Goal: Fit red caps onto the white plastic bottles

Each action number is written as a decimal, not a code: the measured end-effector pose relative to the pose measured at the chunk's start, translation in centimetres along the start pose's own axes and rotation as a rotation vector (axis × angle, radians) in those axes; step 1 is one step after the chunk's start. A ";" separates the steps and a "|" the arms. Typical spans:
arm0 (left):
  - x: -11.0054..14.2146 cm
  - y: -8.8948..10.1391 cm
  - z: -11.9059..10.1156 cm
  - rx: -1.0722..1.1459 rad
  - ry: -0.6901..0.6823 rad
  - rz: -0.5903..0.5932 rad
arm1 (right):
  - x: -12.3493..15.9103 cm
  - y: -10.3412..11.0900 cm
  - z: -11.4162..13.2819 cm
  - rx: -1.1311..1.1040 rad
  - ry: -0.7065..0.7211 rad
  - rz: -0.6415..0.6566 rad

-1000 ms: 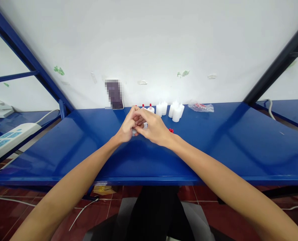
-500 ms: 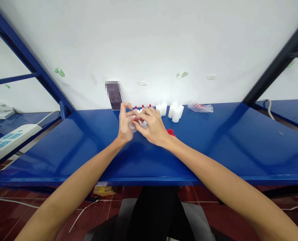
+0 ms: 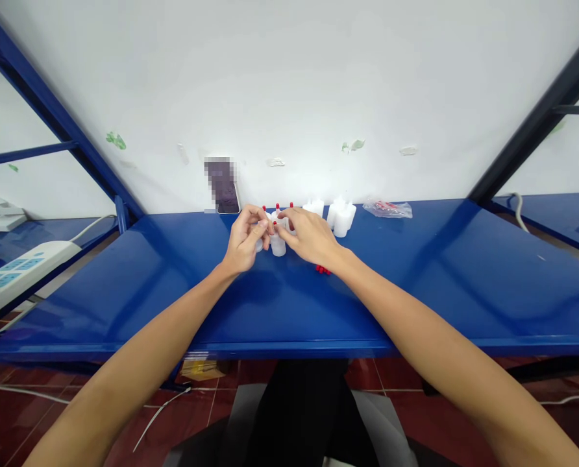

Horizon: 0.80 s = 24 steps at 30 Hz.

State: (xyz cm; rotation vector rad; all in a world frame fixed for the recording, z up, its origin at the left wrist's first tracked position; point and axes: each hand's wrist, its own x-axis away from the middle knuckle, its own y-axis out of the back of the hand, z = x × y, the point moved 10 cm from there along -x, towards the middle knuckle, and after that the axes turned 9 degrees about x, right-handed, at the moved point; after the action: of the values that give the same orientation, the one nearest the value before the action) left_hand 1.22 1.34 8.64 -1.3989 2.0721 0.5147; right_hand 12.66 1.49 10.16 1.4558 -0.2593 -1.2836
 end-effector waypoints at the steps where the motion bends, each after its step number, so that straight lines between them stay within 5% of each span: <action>1: 0.1 -0.1 0.0 -0.001 -0.005 0.004 | 0.1 0.5 0.0 -0.023 0.002 0.007; 6: 0.2 -0.3 -1.5 -0.038 -0.104 -0.030 | 1.2 0.4 2.7 -0.327 0.118 0.142; 12: 1.0 -0.8 -5.2 -0.186 -0.384 -0.097 | 2.0 -3.8 2.1 -1.058 -0.328 0.282; 17: 1.1 -2.1 -5.3 -0.301 -0.429 -0.056 | 1.4 -2.8 1.2 -1.244 -0.332 0.195; 24: 1.0 -2.4 -3.8 -0.256 -0.386 0.026 | 1.1 -1.4 -0.9 -1.313 -0.365 0.341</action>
State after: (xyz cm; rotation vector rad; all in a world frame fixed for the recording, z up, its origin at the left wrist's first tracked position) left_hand 2.26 -2.55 10.88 -1.2886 1.7580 1.0048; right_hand 13.16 1.72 8.26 0.0535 0.1140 -1.0430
